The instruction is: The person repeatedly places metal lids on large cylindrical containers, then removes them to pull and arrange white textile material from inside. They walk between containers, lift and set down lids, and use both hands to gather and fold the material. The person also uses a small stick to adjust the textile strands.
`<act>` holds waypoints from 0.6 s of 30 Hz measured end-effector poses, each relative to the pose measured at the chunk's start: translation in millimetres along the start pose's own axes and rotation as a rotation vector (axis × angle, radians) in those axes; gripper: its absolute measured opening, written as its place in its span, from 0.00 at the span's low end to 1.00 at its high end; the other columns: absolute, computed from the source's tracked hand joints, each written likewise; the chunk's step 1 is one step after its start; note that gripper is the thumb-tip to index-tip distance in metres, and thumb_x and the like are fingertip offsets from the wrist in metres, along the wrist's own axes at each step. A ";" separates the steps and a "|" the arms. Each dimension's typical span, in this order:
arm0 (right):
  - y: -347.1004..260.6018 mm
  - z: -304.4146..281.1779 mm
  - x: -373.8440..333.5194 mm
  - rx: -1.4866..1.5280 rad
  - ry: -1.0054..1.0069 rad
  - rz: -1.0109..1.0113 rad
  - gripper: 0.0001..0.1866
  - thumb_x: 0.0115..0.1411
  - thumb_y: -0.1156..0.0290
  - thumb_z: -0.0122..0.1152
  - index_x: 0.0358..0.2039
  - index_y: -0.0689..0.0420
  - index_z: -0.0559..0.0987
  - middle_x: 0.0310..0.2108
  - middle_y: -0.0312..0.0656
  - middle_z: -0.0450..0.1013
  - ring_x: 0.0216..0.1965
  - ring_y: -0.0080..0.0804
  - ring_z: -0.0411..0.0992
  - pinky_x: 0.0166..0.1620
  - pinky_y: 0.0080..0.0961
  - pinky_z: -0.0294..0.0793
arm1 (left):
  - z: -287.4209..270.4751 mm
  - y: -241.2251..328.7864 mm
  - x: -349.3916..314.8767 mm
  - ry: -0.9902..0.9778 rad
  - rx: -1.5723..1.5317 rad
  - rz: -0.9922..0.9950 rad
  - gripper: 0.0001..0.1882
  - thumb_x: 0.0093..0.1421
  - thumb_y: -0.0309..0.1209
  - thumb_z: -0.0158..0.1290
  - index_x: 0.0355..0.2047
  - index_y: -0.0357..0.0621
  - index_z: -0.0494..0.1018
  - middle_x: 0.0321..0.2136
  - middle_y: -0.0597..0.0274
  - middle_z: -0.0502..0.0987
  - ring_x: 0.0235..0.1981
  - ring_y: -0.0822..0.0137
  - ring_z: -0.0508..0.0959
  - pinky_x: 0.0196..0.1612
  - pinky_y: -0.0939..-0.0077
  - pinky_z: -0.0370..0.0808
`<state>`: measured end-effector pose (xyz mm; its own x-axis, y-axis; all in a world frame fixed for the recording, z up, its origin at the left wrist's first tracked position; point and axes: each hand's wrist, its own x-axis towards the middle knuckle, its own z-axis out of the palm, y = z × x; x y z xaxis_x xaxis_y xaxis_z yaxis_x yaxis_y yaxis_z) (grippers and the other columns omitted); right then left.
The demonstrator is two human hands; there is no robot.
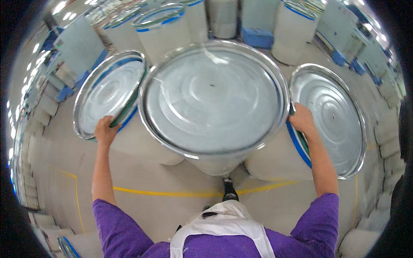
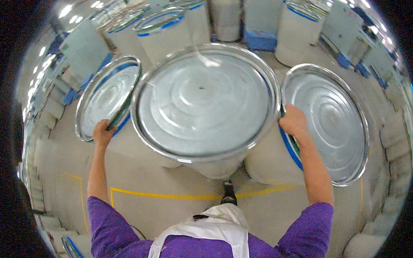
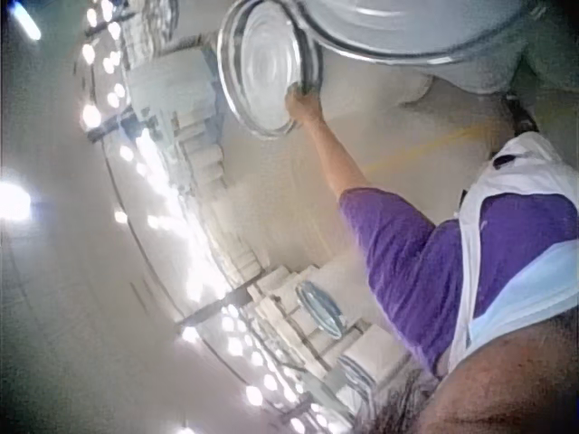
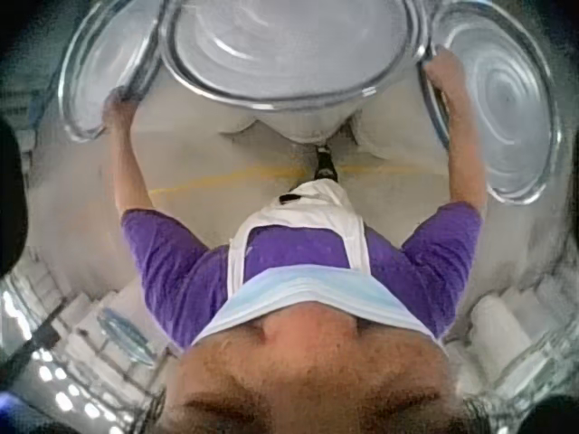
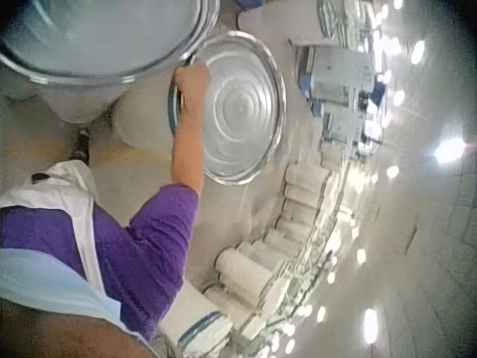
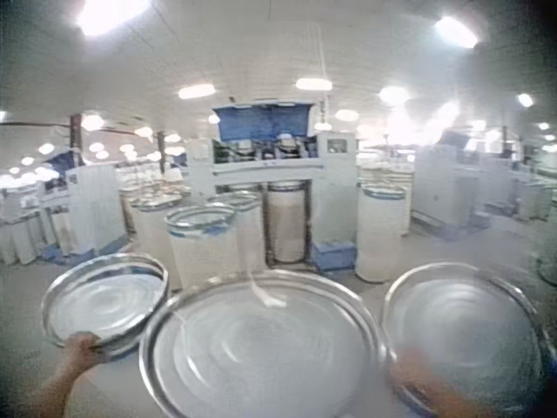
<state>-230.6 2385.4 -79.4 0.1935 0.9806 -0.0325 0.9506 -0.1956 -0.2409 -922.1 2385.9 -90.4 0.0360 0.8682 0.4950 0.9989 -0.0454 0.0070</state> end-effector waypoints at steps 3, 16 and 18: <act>40.4 13.0 70.3 0.021 0.031 -0.068 0.19 0.49 0.66 0.59 0.39 0.64 0.77 0.42 0.63 0.74 0.46 0.60 0.72 0.50 0.47 0.70 | 2.6 10.7 3.1 0.028 0.021 -0.037 0.22 0.36 0.35 0.71 0.32 0.44 0.76 0.32 0.58 0.77 0.37 0.52 0.76 0.39 0.58 0.72; 66.7 18.4 300.8 0.406 0.463 -0.473 0.16 0.67 0.71 0.51 0.53 0.59 0.75 0.49 0.44 0.75 0.49 0.36 0.74 0.53 0.30 0.70 | 2.9 62.3 -197.4 -0.332 -0.193 -0.161 0.20 0.54 0.30 0.58 0.49 0.50 0.73 0.53 0.54 0.72 0.54 0.51 0.72 0.55 0.57 0.71; -9.0 15.4 300.7 0.515 0.345 -0.632 0.15 0.67 0.71 0.51 0.53 0.59 0.75 0.48 0.44 0.75 0.49 0.36 0.74 0.53 0.29 0.71 | -7.7 70.4 -283.8 -0.723 -0.232 -0.251 0.18 0.56 0.30 0.57 0.48 0.49 0.74 0.44 0.54 0.76 0.47 0.51 0.75 0.48 0.55 0.74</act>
<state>-184.6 2682.2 -102.0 -0.1899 0.8272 0.5289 0.6934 0.4944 -0.5242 -862.2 2132.5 -223.7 -0.1006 0.9678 -0.2306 0.9511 0.1616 0.2633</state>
